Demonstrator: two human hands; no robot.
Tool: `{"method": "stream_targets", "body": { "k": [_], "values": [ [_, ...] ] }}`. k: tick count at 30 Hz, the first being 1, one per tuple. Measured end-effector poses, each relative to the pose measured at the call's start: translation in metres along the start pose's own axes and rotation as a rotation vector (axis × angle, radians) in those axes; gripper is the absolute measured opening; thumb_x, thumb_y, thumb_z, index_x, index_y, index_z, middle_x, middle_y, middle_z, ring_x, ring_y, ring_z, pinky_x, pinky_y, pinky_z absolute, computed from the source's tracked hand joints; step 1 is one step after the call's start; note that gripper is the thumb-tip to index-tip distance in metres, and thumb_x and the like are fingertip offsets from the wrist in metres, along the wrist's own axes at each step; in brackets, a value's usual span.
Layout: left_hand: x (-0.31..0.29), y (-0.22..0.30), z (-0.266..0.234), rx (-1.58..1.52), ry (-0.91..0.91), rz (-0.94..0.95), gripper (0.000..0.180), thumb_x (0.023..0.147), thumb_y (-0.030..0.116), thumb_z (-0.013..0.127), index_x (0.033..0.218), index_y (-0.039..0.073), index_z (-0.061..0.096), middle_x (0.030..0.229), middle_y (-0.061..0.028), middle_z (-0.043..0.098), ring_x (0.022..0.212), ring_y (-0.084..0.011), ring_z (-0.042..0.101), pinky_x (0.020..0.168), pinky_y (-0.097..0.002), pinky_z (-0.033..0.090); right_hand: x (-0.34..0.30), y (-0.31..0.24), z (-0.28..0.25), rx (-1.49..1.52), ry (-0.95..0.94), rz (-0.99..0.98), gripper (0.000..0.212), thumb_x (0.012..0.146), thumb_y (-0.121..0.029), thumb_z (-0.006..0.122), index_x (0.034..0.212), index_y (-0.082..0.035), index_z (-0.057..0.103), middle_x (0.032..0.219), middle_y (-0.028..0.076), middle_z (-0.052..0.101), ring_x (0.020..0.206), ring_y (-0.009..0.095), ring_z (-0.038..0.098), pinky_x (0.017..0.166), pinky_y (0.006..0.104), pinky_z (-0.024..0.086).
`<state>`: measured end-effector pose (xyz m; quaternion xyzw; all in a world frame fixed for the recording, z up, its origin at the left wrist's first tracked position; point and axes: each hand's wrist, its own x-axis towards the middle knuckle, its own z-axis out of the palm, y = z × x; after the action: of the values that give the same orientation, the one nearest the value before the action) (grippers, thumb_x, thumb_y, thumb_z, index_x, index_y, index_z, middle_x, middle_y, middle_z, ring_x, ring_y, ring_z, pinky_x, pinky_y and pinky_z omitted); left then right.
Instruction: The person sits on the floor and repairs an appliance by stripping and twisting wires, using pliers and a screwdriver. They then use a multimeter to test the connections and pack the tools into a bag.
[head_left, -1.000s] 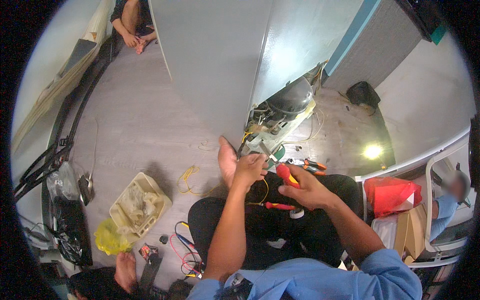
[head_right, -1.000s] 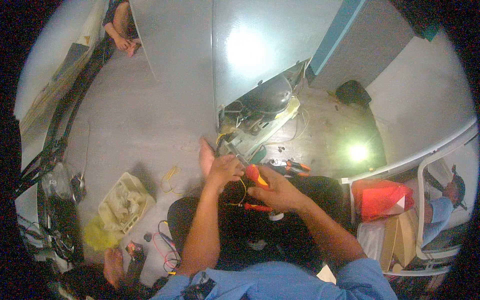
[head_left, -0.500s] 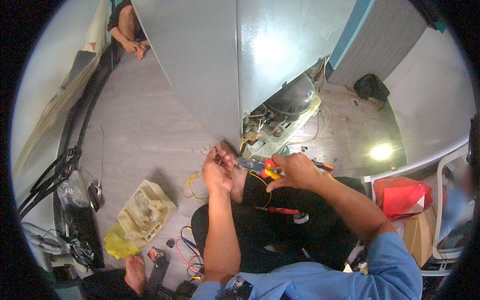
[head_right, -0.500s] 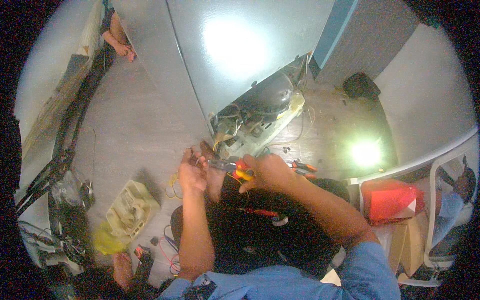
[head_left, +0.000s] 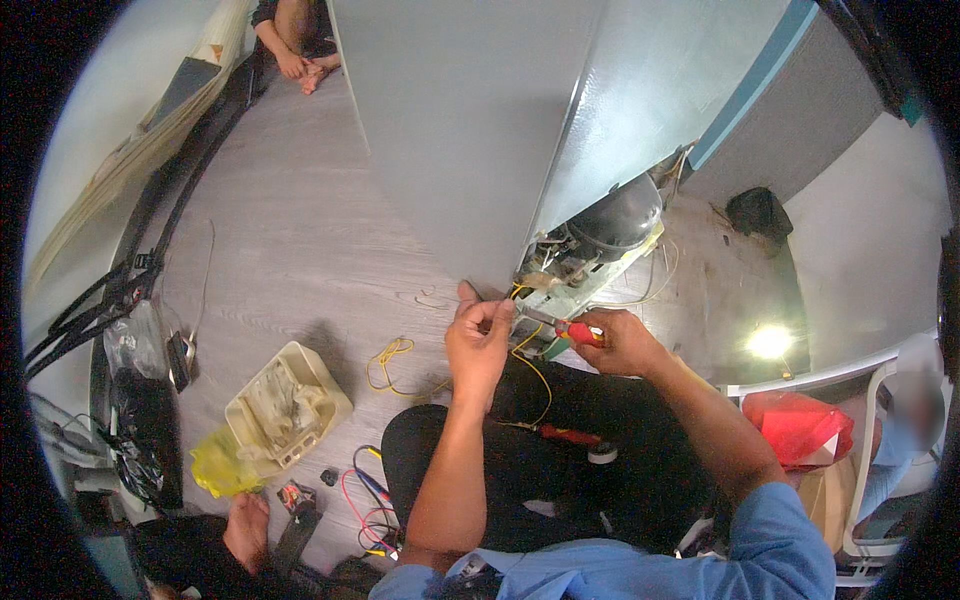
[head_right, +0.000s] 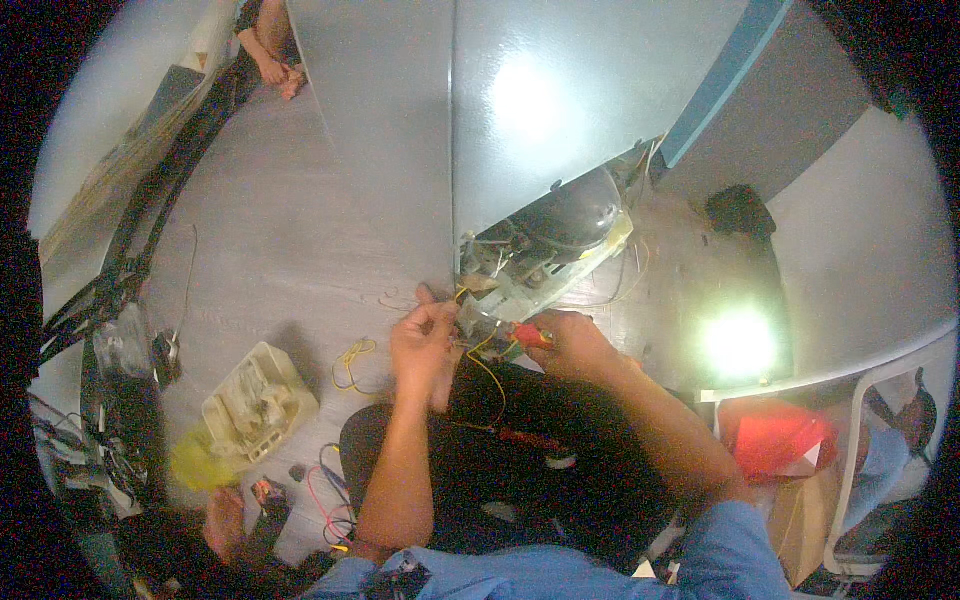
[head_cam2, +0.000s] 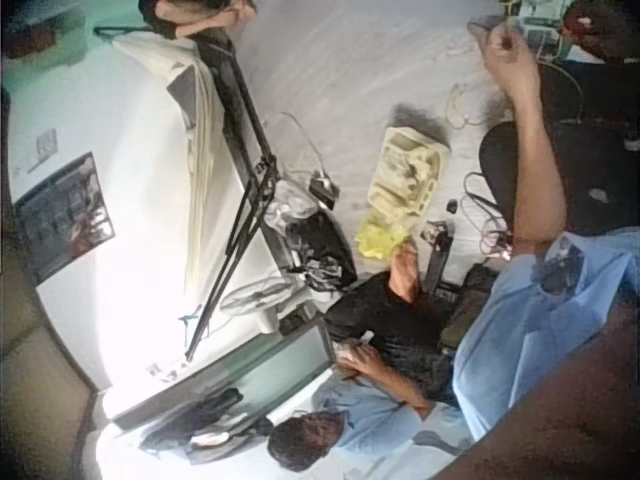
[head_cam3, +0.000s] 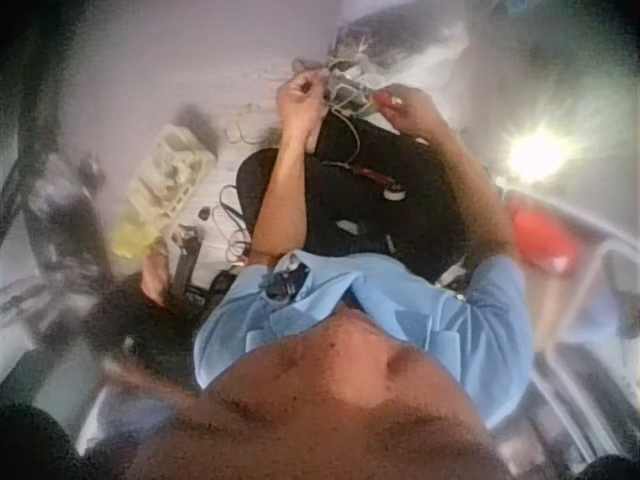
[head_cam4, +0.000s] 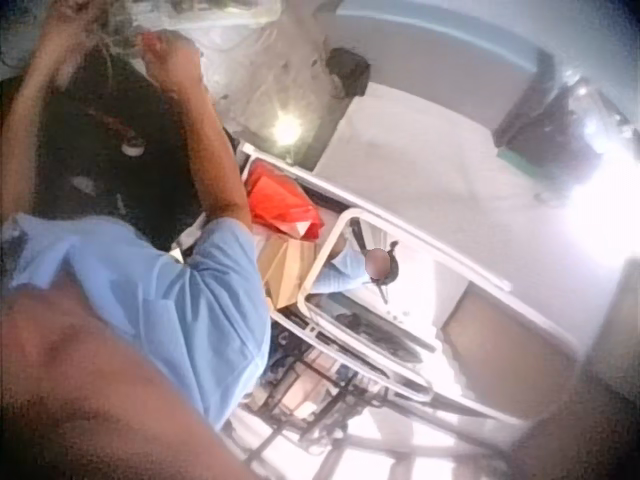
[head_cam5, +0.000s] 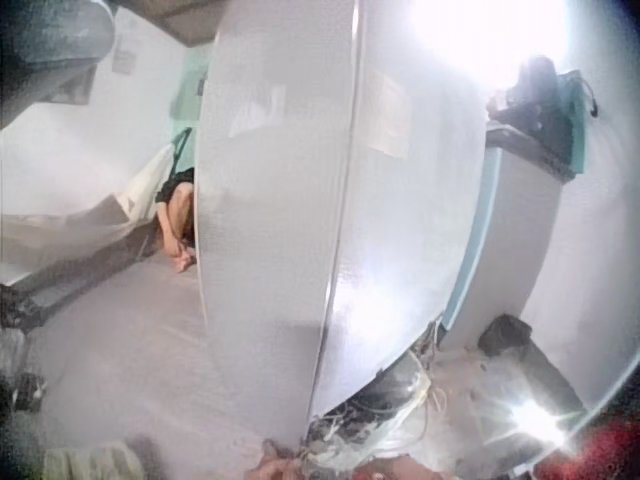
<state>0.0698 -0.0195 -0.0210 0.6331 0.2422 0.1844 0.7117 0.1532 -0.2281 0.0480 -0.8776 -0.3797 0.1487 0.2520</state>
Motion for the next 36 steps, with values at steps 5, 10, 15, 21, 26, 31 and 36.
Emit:
{"method": "stream_targets", "body": {
  "k": [5,10,15,21,26,31,36],
  "values": [
    [-0.001,-0.001,0.009,0.106,0.116,0.255,0.021,0.089,0.016,0.07,0.08,-0.002,0.065,0.088,-0.0198,0.063,0.091,-0.0352,0.062,0.086,-0.0417,0.048,0.014,-0.012,-0.005,0.016,-0.07,0.006,0.031,0.086,-0.023,0.069,0.108,-0.001,0.067,0.089,0.021,0.068,0.081,0.035,0.067,0.075,0.0419,0.052],
    [-0.006,0.01,0.012,0.388,0.189,0.589,0.009,0.084,0.007,0.068,0.084,-0.001,0.065,0.083,-0.0204,0.06,0.098,-0.0421,0.059,0.095,-0.0496,0.043,0.021,-0.016,-0.018,0.074,-0.15,0.093,0.033,0.09,-0.034,0.065,0.104,-0.004,0.067,0.093,0.023,0.068,0.087,0.041,0.066,0.077,0.0466,0.051],
    [-0.01,0.011,0.012,0.416,0.224,0.604,0.008,0.084,0.007,0.068,0.084,0.0,0.064,0.084,-0.0189,0.062,0.106,-0.0437,0.057,0.095,-0.0494,0.042,0.028,-0.017,-0.022,-0.04,-0.176,0.069,0.035,0.089,-0.035,0.065,0.101,-0.002,0.066,0.09,0.025,0.066,0.084,0.042,0.065,0.074,0.0474,0.051],
    [-0.012,0.016,0.013,0.425,0.191,0.601,0.01,0.085,0.009,0.069,0.083,0.0,0.065,0.084,-0.0179,0.063,0.112,-0.045,0.055,0.093,-0.0499,0.042,0.041,-0.009,-0.013,-0.073,-0.138,-0.1,0.036,0.09,-0.036,0.065,0.097,-0.001,0.063,0.085,0.024,0.064,0.078,0.043,0.062,0.071,0.0484,0.05],
    [-0.01,0.011,0.014,0.452,0.198,0.606,0.01,0.085,0.009,0.069,0.083,0.0,0.065,0.084,-0.0177,0.063,0.115,-0.0449,0.055,0.094,-0.0504,0.041,0.051,-0.006,-0.012,-0.128,-0.08,-0.209,0.039,0.091,-0.037,0.067,0.088,0.001,0.061,0.073,0.022,0.06,0.069,0.041,0.061,0.065,0.0472,0.048],
    [-0.009,0.01,0.014,0.461,0.188,0.598,0.011,0.086,0.011,0.069,0.084,0.0,0.065,0.084,-0.0171,0.063,0.123,-0.0448,0.051,0.097,-0.0504,0.04,0.057,-0.015,-0.014,-0.13,-0.117,-0.124,0.042,0.089,-0.04,0.07,0.083,0.001,0.063,0.073,0.022,0.061,0.07,0.042,0.062,0.066,0.0472,0.049],
    [-0.016,0.019,0.011,0.501,0.136,0.529,0.012,0.086,0.013,0.068,0.087,0.001,0.066,0.1,-0.0246,0.058,0.121,-0.0453,0.051,0.099,-0.048,0.04,0.056,-0.019,-0.003,-0.305,-0.056,-0.015,0.044,0.085,-0.042,0.073,0.08,0.0,0.064,0.073,0.021,0.062,0.072,0.042,0.063,0.067,0.0475,0.049]
  ]
}}
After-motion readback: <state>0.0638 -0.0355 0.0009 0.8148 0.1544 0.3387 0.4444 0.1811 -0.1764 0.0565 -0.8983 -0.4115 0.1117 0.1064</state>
